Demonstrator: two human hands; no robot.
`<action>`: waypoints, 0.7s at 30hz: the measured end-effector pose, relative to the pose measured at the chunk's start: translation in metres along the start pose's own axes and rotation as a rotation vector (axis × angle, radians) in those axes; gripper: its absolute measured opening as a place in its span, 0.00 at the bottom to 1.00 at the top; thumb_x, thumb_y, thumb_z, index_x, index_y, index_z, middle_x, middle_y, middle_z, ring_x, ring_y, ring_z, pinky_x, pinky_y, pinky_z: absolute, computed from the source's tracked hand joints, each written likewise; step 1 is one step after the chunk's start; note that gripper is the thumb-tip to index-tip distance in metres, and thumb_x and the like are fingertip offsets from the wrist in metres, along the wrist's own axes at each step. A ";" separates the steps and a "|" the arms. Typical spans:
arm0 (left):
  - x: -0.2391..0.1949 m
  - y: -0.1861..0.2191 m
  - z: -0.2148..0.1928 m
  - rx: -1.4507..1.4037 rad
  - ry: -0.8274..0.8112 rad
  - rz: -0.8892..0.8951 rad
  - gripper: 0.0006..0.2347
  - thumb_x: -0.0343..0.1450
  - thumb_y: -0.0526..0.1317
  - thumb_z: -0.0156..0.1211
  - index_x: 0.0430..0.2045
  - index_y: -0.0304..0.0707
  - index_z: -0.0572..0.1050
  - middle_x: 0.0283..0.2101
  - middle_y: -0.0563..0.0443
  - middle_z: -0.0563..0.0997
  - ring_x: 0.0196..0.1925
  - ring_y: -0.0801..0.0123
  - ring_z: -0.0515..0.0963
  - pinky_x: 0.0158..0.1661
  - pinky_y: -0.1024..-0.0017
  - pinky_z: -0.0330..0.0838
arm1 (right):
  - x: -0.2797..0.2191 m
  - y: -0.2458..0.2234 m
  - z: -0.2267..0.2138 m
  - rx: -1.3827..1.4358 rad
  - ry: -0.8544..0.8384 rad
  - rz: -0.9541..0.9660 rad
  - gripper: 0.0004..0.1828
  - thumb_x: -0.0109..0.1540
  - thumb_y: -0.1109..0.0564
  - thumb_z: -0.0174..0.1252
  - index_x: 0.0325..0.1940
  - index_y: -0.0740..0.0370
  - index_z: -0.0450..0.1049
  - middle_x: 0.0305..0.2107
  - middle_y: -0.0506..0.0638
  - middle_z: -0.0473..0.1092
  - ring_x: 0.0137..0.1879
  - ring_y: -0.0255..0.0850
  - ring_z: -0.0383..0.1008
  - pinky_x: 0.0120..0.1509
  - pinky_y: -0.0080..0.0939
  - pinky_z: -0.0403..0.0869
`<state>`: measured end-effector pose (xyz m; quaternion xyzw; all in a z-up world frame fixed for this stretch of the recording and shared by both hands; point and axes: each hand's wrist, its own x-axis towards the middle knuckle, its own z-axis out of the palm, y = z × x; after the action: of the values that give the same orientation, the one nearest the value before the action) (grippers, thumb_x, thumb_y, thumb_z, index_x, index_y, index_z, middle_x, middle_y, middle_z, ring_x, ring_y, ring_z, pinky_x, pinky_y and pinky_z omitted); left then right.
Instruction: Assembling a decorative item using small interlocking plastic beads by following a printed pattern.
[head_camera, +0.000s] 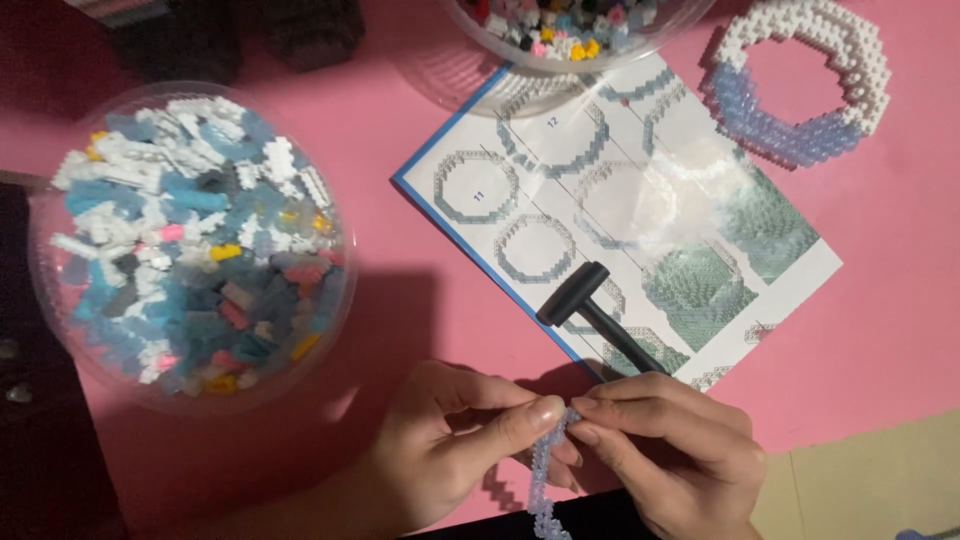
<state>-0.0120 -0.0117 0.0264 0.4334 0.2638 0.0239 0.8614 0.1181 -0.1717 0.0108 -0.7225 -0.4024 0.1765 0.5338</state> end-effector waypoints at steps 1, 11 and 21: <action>0.000 0.001 0.001 -0.007 -0.006 -0.042 0.10 0.74 0.35 0.63 0.36 0.21 0.86 0.32 0.29 0.90 0.32 0.50 0.93 0.37 0.63 0.93 | -0.001 -0.001 -0.001 0.000 -0.004 -0.003 0.05 0.55 0.63 0.69 0.34 0.66 0.83 0.30 0.57 0.82 0.33 0.39 0.86 0.40 0.27 0.83; -0.006 0.003 0.008 -0.019 0.012 -0.077 0.13 0.73 0.37 0.63 0.39 0.19 0.86 0.33 0.28 0.90 0.34 0.49 0.93 0.39 0.59 0.94 | -0.007 0.001 -0.003 0.067 0.034 -0.026 0.05 0.55 0.64 0.69 0.35 0.67 0.83 0.31 0.58 0.82 0.33 0.40 0.86 0.38 0.27 0.83; -0.005 0.002 0.007 0.020 0.014 -0.104 0.12 0.74 0.37 0.63 0.36 0.21 0.87 0.32 0.31 0.91 0.33 0.52 0.93 0.38 0.65 0.93 | -0.006 0.001 -0.002 0.050 0.024 -0.034 0.05 0.55 0.64 0.69 0.34 0.66 0.83 0.31 0.57 0.82 0.34 0.40 0.86 0.40 0.27 0.83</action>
<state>-0.0125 -0.0175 0.0334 0.4276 0.2922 -0.0207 0.8552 0.1163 -0.1772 0.0091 -0.7042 -0.4036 0.1689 0.5592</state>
